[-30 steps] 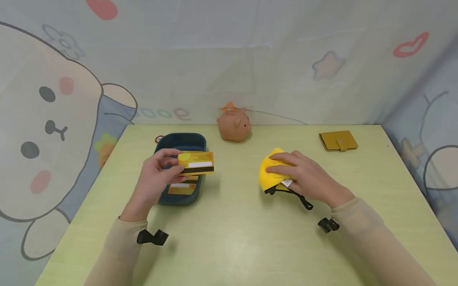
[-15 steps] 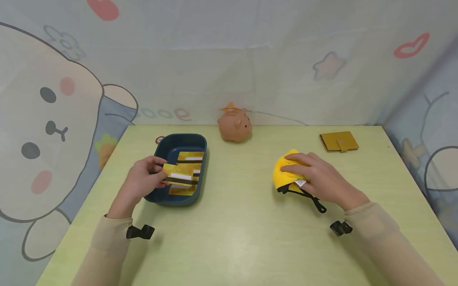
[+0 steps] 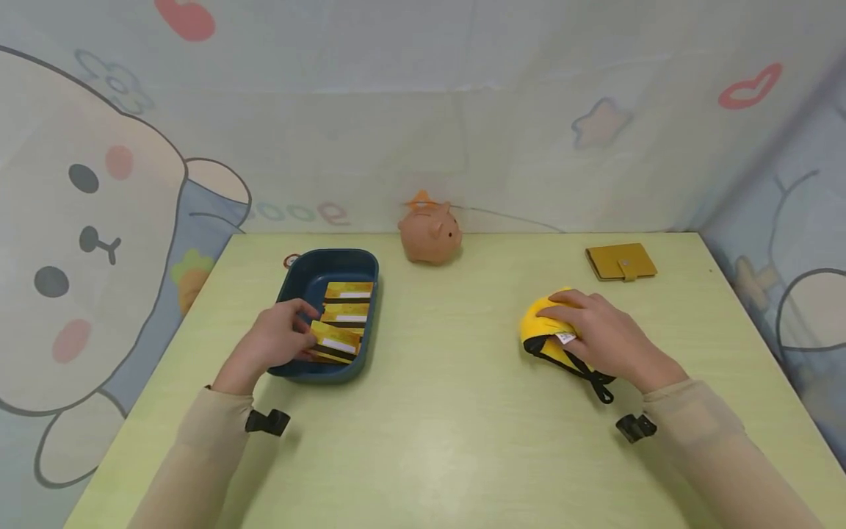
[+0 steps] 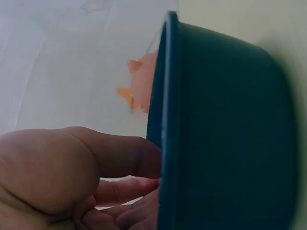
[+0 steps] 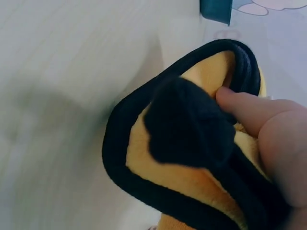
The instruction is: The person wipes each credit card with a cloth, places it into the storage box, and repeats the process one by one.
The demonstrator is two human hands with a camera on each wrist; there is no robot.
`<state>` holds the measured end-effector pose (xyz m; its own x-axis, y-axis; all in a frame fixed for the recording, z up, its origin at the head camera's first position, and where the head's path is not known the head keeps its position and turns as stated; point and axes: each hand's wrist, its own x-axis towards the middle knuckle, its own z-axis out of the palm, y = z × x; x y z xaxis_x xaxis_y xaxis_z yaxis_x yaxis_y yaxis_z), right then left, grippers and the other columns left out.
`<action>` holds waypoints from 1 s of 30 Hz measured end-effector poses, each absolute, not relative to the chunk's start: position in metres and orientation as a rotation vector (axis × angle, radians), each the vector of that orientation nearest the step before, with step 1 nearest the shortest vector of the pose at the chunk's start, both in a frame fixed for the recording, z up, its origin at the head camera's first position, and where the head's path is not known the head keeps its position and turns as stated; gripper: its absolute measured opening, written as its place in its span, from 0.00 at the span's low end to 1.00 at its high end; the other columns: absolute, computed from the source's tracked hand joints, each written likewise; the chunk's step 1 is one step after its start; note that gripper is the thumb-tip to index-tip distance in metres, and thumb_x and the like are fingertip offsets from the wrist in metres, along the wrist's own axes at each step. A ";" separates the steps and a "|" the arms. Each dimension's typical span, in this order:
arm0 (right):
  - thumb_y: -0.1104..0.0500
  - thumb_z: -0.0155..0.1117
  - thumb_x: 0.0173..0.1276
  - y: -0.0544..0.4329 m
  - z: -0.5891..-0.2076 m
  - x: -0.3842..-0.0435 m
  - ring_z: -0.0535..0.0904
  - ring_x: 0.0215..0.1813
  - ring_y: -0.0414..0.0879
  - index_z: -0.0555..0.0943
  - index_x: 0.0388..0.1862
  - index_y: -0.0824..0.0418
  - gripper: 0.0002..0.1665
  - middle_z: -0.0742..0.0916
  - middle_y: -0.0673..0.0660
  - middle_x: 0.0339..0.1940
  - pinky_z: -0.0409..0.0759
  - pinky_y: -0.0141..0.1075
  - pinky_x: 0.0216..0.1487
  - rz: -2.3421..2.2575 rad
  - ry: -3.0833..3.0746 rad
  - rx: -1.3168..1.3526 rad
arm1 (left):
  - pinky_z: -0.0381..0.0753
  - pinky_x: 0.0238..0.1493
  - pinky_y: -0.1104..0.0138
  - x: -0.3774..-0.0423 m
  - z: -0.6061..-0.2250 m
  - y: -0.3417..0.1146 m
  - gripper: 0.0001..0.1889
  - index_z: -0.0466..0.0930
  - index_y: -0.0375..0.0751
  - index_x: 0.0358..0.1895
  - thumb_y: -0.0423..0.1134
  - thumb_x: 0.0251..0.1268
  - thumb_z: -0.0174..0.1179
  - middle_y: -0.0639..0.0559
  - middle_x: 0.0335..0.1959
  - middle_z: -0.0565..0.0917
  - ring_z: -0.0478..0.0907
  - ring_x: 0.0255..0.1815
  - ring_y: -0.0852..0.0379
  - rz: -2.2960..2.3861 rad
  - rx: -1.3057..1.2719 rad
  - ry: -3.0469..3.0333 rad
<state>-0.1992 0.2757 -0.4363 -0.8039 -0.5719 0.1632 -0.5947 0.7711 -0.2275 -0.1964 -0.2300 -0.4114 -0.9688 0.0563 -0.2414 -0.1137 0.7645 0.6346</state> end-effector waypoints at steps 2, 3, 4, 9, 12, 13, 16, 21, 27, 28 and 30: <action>0.63 0.76 0.67 0.276 -0.439 -0.200 0.78 0.61 0.69 0.82 0.68 0.59 0.29 0.79 0.67 0.69 0.84 0.62 0.51 0.396 -2.908 0.915 | 0.89 0.38 0.58 -0.198 -0.414 -0.229 0.19 0.77 0.29 0.60 0.28 0.68 0.64 0.39 0.40 0.85 0.86 0.30 0.51 0.914 -0.033 2.746; 0.61 0.76 0.68 0.276 -0.440 -0.200 0.79 0.60 0.70 0.82 0.68 0.60 0.29 0.79 0.67 0.68 0.84 0.62 0.51 0.388 -2.917 0.902 | 0.88 0.39 0.58 -0.198 -0.415 -0.229 0.19 0.77 0.30 0.60 0.29 0.68 0.64 0.38 0.41 0.85 0.86 0.32 0.50 0.873 -0.027 2.762; 0.59 0.76 0.68 0.276 -0.442 -0.201 0.79 0.60 0.70 0.82 0.68 0.60 0.29 0.79 0.68 0.68 0.84 0.63 0.51 0.380 -2.923 0.891 | 0.88 0.39 0.57 -0.198 -0.416 -0.228 0.19 0.77 0.30 0.60 0.30 0.68 0.65 0.38 0.41 0.85 0.85 0.33 0.49 0.835 -0.018 2.774; 0.54 0.74 0.71 0.275 -0.452 -0.202 0.81 0.54 0.71 0.82 0.67 0.60 0.28 0.79 0.70 0.67 0.86 0.60 0.41 0.366 -2.965 0.809 | 0.83 0.38 0.57 -0.197 -0.416 -0.224 0.20 0.78 0.29 0.59 0.34 0.67 0.66 0.39 0.38 0.85 0.80 0.37 0.47 0.702 0.012 2.805; 0.50 0.72 0.73 0.273 -0.457 -0.201 0.80 0.52 0.73 0.81 0.68 0.60 0.29 0.77 0.72 0.68 0.86 0.59 0.36 0.370 -3.023 0.742 | 0.81 0.36 0.58 -0.196 -0.415 -0.223 0.20 0.78 0.29 0.58 0.35 0.67 0.65 0.42 0.35 0.83 0.79 0.34 0.48 0.659 0.010 2.808; 0.49 0.71 0.73 0.273 -0.459 -0.200 0.80 0.53 0.74 0.80 0.69 0.60 0.30 0.76 0.73 0.69 0.86 0.59 0.36 0.372 -3.042 0.721 | 0.81 0.36 0.59 -0.196 -0.415 -0.223 0.19 0.79 0.29 0.58 0.36 0.68 0.65 0.42 0.34 0.83 0.78 0.34 0.49 0.648 0.009 2.808; 0.45 0.69 0.75 0.273 -0.461 -0.198 0.78 0.55 0.77 0.78 0.71 0.60 0.33 0.73 0.75 0.72 0.86 0.63 0.38 0.377 -3.082 0.684 | 0.80 0.34 0.60 -0.196 -0.415 -0.222 0.19 0.79 0.29 0.58 0.36 0.68 0.65 0.43 0.32 0.82 0.78 0.32 0.49 0.622 0.012 2.799; 0.38 0.66 0.75 0.276 -0.456 -0.195 0.76 0.60 0.79 0.75 0.74 0.59 0.38 0.68 0.76 0.76 0.84 0.69 0.45 0.390 -3.114 0.664 | 0.82 0.38 0.57 -0.194 -0.415 -0.223 0.19 0.80 0.31 0.59 0.38 0.70 0.66 0.41 0.39 0.85 0.80 0.36 0.48 0.589 0.038 2.775; 0.31 0.62 0.74 0.278 -0.440 -0.192 0.71 0.69 0.78 0.72 0.77 0.59 0.45 0.65 0.75 0.79 0.77 0.74 0.56 0.428 -3.148 0.614 | 0.86 0.46 0.52 -0.191 -0.411 -0.228 0.19 0.80 0.31 0.58 0.40 0.72 0.66 0.39 0.47 0.88 0.85 0.40 0.47 0.632 0.077 2.807; 0.31 0.62 0.75 0.278 -0.436 -0.192 0.69 0.70 0.78 0.72 0.77 0.60 0.45 0.65 0.75 0.79 0.76 0.75 0.57 0.439 -3.146 0.610 | 0.87 0.46 0.51 -0.191 -0.410 -0.229 0.19 0.80 0.32 0.58 0.40 0.72 0.66 0.38 0.47 0.88 0.85 0.41 0.46 0.652 0.091 2.829; 0.31 0.61 0.75 0.281 -0.430 -0.195 0.67 0.72 0.77 0.71 0.78 0.61 0.45 0.65 0.75 0.80 0.75 0.75 0.58 0.441 -3.138 0.605 | 0.87 0.47 0.50 -0.192 -0.408 -0.232 0.18 0.80 0.32 0.59 0.40 0.73 0.65 0.37 0.48 0.88 0.86 0.43 0.44 0.702 0.149 2.884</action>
<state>-0.1947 0.2809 -0.4301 -0.9261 -0.3759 -0.0314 -0.3526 0.8924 -0.2814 -0.1920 -0.2323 -0.4080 -0.9808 0.1362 -0.1399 0.0566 0.8842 0.4636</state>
